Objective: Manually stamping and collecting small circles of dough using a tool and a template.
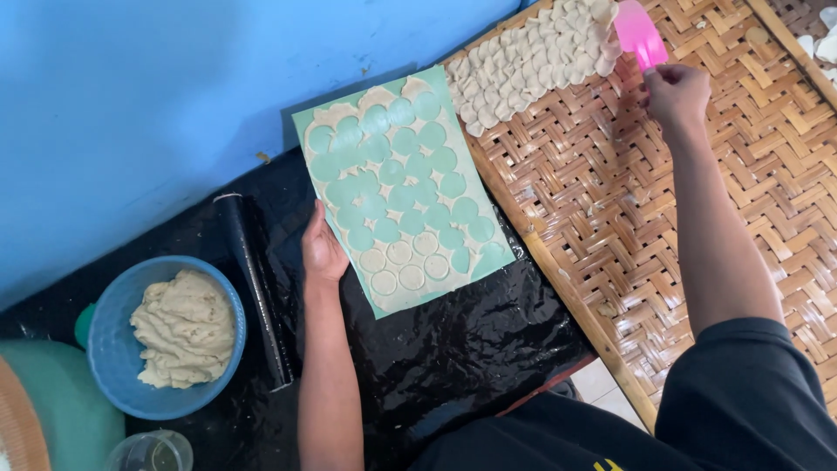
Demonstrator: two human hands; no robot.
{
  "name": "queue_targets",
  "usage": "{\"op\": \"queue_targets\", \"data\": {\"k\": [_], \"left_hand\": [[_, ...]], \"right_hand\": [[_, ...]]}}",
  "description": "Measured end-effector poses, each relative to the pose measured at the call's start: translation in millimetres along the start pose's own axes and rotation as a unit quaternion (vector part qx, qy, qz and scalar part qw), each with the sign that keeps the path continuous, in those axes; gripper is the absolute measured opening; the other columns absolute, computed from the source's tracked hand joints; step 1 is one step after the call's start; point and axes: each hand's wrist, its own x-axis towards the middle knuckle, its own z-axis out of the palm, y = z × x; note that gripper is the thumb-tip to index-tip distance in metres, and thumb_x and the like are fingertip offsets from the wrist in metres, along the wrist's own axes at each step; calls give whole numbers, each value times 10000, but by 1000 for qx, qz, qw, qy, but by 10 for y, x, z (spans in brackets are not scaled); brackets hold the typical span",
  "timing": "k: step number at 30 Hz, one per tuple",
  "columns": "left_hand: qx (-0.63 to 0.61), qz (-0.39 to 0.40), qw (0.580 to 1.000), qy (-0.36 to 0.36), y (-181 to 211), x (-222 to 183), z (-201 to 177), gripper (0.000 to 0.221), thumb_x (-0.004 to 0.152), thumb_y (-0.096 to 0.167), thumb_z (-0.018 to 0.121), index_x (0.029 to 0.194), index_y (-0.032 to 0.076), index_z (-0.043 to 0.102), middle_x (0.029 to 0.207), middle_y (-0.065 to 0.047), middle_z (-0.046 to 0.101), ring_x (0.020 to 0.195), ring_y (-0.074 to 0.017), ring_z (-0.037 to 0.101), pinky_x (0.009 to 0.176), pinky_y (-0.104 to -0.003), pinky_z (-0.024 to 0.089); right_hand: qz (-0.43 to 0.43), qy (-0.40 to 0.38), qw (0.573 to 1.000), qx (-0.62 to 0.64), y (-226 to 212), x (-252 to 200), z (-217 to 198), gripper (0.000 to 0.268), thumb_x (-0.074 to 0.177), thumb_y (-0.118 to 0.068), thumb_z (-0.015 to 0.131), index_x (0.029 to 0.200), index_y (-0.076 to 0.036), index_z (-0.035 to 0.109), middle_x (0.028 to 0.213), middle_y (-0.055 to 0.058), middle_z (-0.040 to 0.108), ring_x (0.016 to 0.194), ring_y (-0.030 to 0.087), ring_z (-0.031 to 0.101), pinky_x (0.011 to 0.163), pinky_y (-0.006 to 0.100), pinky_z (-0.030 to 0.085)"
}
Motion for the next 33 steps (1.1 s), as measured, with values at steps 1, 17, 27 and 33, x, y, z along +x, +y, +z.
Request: {"op": "queue_targets", "data": {"k": [1,17,27,33], "left_hand": [[0,0,1000,1,7,2,3,523,1109,332,459,1528,19,447,1499,-102,559,1356,-264,550,1164,-418,418],[-4,1,1000,-12,2,4,5,521,1114,329,447,1534,21,437,1511,-100,552,1370,-258,546,1170,-414,421],[-46,41,998,-31,-19,30,-129,500,1122,324,459,1544,55,444,1508,-80,563,1367,-252,562,1172,-427,440],[-42,45,998,-31,-64,48,-157,516,1122,347,465,1542,48,448,1503,-90,568,1360,-259,563,1170,-432,438]], "right_hand": [[0,0,1000,0,12,20,9,222,1044,-176,723,1106,35,751,836,53,729,604,82,660,509,253,516],[-197,104,889,-400,-280,-364,-39,245,987,-34,695,1218,41,724,1085,268,709,809,360,708,689,491,552],[-237,-111,948,-179,-952,-2178,265,219,1080,-113,649,1242,31,684,985,157,736,755,218,733,653,347,571],[-204,-237,930,-193,-1217,-3137,465,249,952,-136,707,1167,-12,728,911,162,746,697,249,731,632,364,575]]}}
